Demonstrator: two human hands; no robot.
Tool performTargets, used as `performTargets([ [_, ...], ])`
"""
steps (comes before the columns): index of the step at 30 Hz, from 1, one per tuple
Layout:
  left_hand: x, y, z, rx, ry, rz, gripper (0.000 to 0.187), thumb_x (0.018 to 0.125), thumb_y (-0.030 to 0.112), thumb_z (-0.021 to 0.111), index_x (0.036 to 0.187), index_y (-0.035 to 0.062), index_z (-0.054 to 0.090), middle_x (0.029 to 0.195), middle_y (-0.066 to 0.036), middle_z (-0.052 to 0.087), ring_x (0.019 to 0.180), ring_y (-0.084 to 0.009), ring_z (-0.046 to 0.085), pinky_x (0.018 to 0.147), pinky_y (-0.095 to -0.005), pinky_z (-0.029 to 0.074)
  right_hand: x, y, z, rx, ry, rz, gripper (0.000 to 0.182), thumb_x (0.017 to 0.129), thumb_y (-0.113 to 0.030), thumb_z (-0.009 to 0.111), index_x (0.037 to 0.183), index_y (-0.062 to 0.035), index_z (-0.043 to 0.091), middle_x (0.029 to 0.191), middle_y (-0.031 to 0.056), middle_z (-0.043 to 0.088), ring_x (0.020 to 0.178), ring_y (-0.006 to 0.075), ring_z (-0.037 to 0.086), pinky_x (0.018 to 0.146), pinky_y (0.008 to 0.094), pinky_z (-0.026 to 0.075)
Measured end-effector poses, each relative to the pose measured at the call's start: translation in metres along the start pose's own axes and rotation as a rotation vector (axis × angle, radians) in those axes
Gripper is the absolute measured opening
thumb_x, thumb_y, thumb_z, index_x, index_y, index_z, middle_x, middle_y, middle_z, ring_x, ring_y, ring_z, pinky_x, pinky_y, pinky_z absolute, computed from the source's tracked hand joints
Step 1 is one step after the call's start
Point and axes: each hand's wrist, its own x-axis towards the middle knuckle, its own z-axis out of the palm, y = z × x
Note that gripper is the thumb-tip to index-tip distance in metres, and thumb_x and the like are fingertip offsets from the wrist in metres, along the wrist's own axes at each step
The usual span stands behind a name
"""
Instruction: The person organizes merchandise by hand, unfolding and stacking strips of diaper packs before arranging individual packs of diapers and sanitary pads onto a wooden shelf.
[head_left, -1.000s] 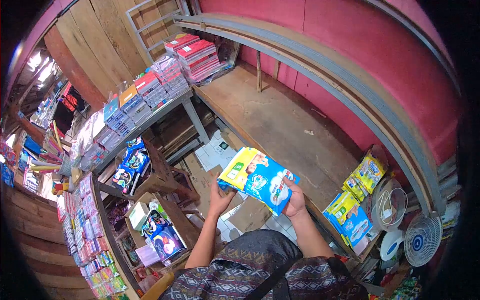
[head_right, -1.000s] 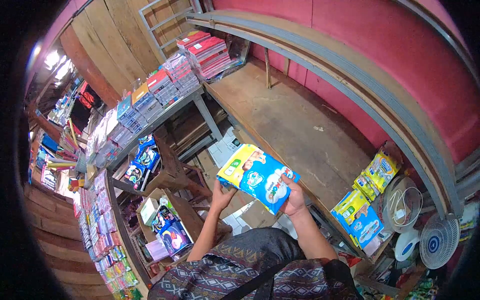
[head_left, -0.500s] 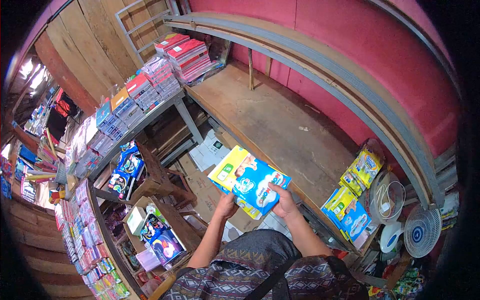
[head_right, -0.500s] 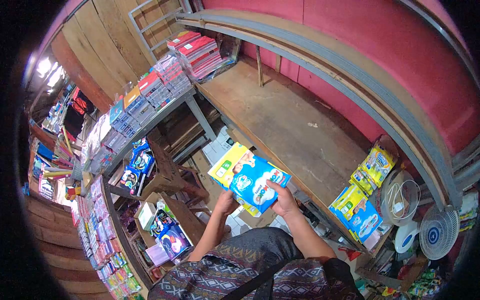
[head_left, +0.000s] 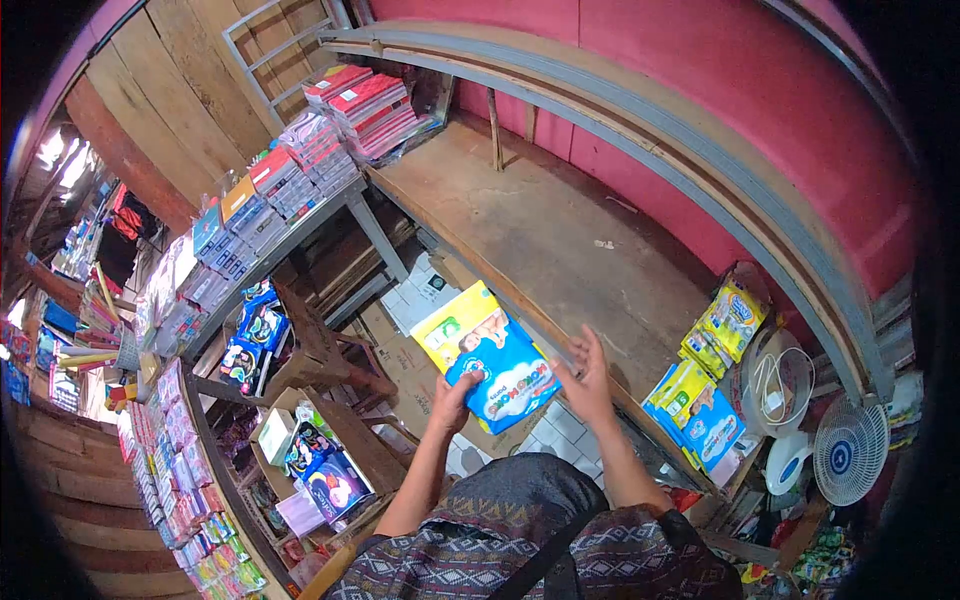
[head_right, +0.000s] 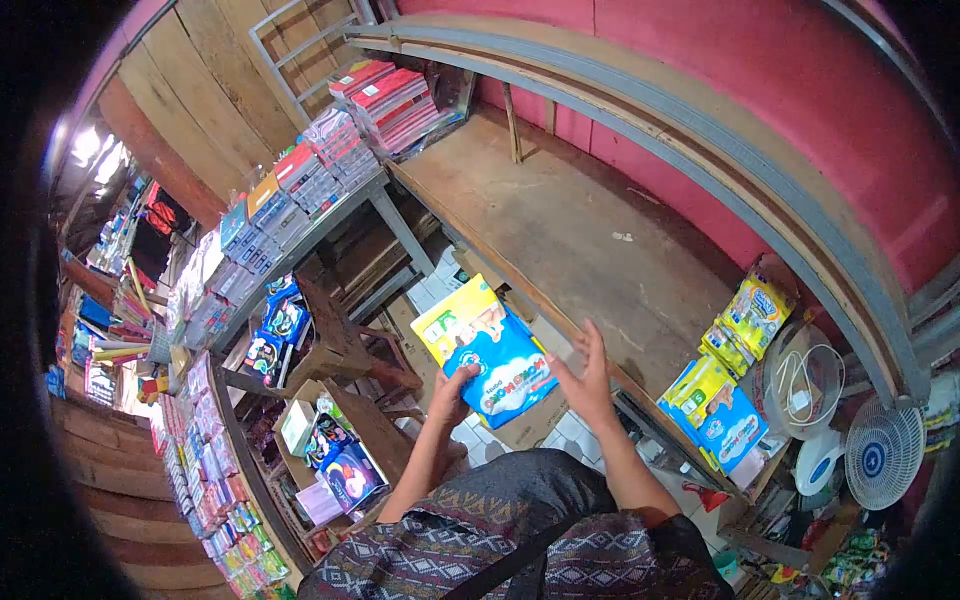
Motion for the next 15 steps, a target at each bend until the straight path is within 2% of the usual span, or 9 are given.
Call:
performTargets([
  [2,0.000,0.006,-0.007,0.087,-0.095,-0.073,0.043,0.079,0.011,0.070,0.117,-0.0018,0.054,0.103,-0.008,0.065,0.091,-0.0180,0.064,0.082,-0.0346,0.054,0.011,-0.004,-0.011,-0.109,-0.049,-0.082,0.057,0.096,-0.030,0.060,0.140,-0.0007,0.039,0.127,0.0197,0.055,0.120,0.0221,0.052,0.099,0.0383,0.042],
  [5,0.001,-0.008,0.015,0.186,-0.135,-0.095,0.044,0.078,0.013,0.069,0.117,-0.0021,0.053,0.099,-0.007,0.064,0.085,-0.0164,0.064,0.078,-0.0319,0.054,0.004,0.005,0.005,-0.026,-0.463,0.112,0.055,0.101,-0.039,0.046,0.139,-0.0002,0.039,0.125,0.0214,0.056,0.118,0.0273,0.055,0.098,0.0383,0.042],
  [6,0.004,-0.014,0.018,0.222,-0.135,-0.102,0.045,0.078,0.014,0.069,0.117,-0.0023,0.053,0.099,-0.007,0.064,0.084,-0.0160,0.064,0.078,-0.0314,0.054,-0.008,-0.011,0.013,-0.139,-0.407,0.010,0.052,0.103,-0.040,0.040,0.136,0.0007,0.040,0.122,0.0219,0.058,0.115,0.0292,0.057,0.097,0.0394,0.042],
  [10,0.008,-0.002,0.031,0.236,-0.234,-0.209,0.054,0.080,0.020,0.073,0.123,-0.0028,0.050,0.106,-0.008,0.063,0.093,-0.0166,0.063,0.082,-0.0310,0.053,-0.010,-0.018,0.002,-0.070,-0.285,0.031,0.045,0.103,-0.036,0.043,0.128,0.0012,0.047,0.114,0.0189,0.061,0.105,0.0250,0.058,0.093,0.0374,0.044],
  [15,-0.003,-0.006,0.034,0.500,-0.350,-0.109,0.066,0.079,0.022,0.078,0.131,-0.0036,0.046,0.113,-0.009,0.063,0.100,-0.0179,0.062,0.089,-0.0318,0.051,-0.018,-0.008,-0.012,0.039,-0.032,0.053,0.041,0.101,-0.032,0.050,0.125,0.0009,0.049,0.113,0.0146,0.060,0.103,0.0217,0.057,0.090,0.0351,0.044],
])
